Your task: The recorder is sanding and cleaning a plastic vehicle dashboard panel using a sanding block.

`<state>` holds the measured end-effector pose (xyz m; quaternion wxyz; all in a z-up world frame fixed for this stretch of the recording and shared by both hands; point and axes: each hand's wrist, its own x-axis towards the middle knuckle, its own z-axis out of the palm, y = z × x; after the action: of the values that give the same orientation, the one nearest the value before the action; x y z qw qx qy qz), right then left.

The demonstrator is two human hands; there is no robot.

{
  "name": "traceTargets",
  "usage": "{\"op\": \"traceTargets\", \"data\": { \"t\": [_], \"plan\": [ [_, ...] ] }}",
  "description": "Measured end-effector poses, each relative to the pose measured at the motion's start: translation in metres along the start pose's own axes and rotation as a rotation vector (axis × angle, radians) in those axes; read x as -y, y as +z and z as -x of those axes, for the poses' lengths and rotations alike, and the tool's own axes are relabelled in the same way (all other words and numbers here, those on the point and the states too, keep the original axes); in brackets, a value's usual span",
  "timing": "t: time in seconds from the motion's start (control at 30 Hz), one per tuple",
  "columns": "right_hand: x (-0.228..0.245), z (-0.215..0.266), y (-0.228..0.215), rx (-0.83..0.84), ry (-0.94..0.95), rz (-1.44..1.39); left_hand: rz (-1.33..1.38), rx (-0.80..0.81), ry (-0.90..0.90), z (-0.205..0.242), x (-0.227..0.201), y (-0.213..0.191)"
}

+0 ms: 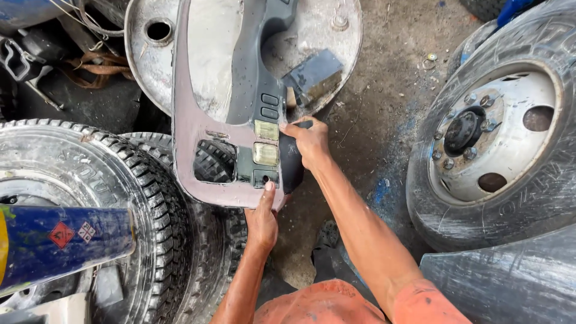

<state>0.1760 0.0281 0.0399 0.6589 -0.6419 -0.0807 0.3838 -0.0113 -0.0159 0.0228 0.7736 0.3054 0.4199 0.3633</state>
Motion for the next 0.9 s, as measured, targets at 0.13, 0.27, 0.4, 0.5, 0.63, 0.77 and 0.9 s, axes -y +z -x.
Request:
{"op": "traceTargets", "data": {
  "t": [0.13, 0.27, 0.4, 0.5, 0.63, 0.77, 0.9],
  "plan": [
    [-0.008, -0.001, -0.006, 0.013, -0.004, 0.061, -0.088, -0.072, -0.026, -0.019, 0.021, -0.011],
    [0.004, -0.010, 0.000, -0.009, 0.030, 0.046, -0.049, 0.023, 0.021, -0.003, -0.004, 0.004],
    [-0.005, -0.017, -0.006, -0.001, 0.015, 0.132, -0.289, -0.056, -0.036, -0.009, -0.004, 0.002],
    [0.003, -0.031, 0.003, 0.009, 0.000, 0.056, -0.098, 0.011, 0.008, 0.001, -0.012, 0.009],
    [0.012, -0.022, 0.002, 0.021, 0.011, 0.052, -0.123, 0.039, 0.012, -0.006, -0.006, 0.000],
    [0.010, -0.042, 0.006, -0.041, -0.025, 0.130, -0.178, 0.004, -0.015, -0.005, -0.002, -0.002],
    [0.032, -0.063, -0.019, -0.097, -0.314, 0.018, -0.207, -0.028, 0.007, -0.007, 0.012, -0.010]
  ]
}}
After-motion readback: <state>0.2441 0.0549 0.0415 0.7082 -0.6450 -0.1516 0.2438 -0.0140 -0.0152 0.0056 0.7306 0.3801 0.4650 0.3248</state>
